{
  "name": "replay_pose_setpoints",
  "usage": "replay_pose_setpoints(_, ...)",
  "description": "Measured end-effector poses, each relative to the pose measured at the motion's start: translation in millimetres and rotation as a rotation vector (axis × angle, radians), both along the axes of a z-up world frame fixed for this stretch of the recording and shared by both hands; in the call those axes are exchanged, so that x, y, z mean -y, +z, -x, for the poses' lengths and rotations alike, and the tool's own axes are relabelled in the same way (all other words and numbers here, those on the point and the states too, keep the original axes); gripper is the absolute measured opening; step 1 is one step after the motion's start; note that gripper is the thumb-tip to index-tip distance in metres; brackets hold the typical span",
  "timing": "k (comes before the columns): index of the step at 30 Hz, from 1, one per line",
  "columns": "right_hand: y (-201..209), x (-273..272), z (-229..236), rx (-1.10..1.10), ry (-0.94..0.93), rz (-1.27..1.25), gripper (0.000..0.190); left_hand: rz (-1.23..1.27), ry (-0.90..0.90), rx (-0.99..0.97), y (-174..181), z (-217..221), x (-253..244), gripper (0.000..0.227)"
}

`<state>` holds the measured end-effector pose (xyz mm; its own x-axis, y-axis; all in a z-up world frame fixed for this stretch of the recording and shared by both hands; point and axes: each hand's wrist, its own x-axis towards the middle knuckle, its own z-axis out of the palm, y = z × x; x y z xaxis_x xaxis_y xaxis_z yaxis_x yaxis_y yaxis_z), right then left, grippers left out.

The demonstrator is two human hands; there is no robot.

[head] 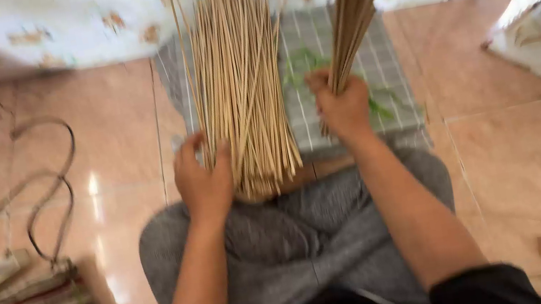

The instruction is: Bundling and tying thin wooden sticks with green plastic strips while sitting on the floor.

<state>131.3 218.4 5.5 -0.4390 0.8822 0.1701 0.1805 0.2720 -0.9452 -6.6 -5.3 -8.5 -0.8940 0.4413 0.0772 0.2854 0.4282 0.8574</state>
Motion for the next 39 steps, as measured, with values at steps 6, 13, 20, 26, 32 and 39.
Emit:
replay_pose_setpoints(6,-13.0,1.8,-2.3,-0.250,-0.020,-0.053,0.014,0.426,-0.117,-0.267,-32.8,7.0,-19.5,0.075)
replay_pose_setpoints(13,-15.7,8.3,-10.8,-0.385,-0.061,-0.058,0.015,0.465,-0.138,-0.310,-5.7,-1.6,-31.5,0.057)
replay_pose_setpoints(20,-0.5,19.6,-16.0,-0.363,-0.153,-0.002,0.014,0.472,-0.207,-0.281,26.7,-0.2,-54.8,0.048)
replay_pose_setpoints(26,-3.7,22.2,-24.2,-0.336,-0.106,0.008,0.018,0.407,-0.216,-0.023,2.8,21.4,-67.6,0.053)
replay_pose_setpoints(32,-2.9,19.8,-27.5,-0.311,-0.084,0.043,0.021,0.489,-0.209,-0.030,22.1,20.9,-78.9,0.040)
replay_pose_setpoints(39,-5.0,15.9,-28.4,-0.342,-0.063,0.072,0.020,0.510,-0.199,-0.043,27.6,17.9,-91.0,0.031)
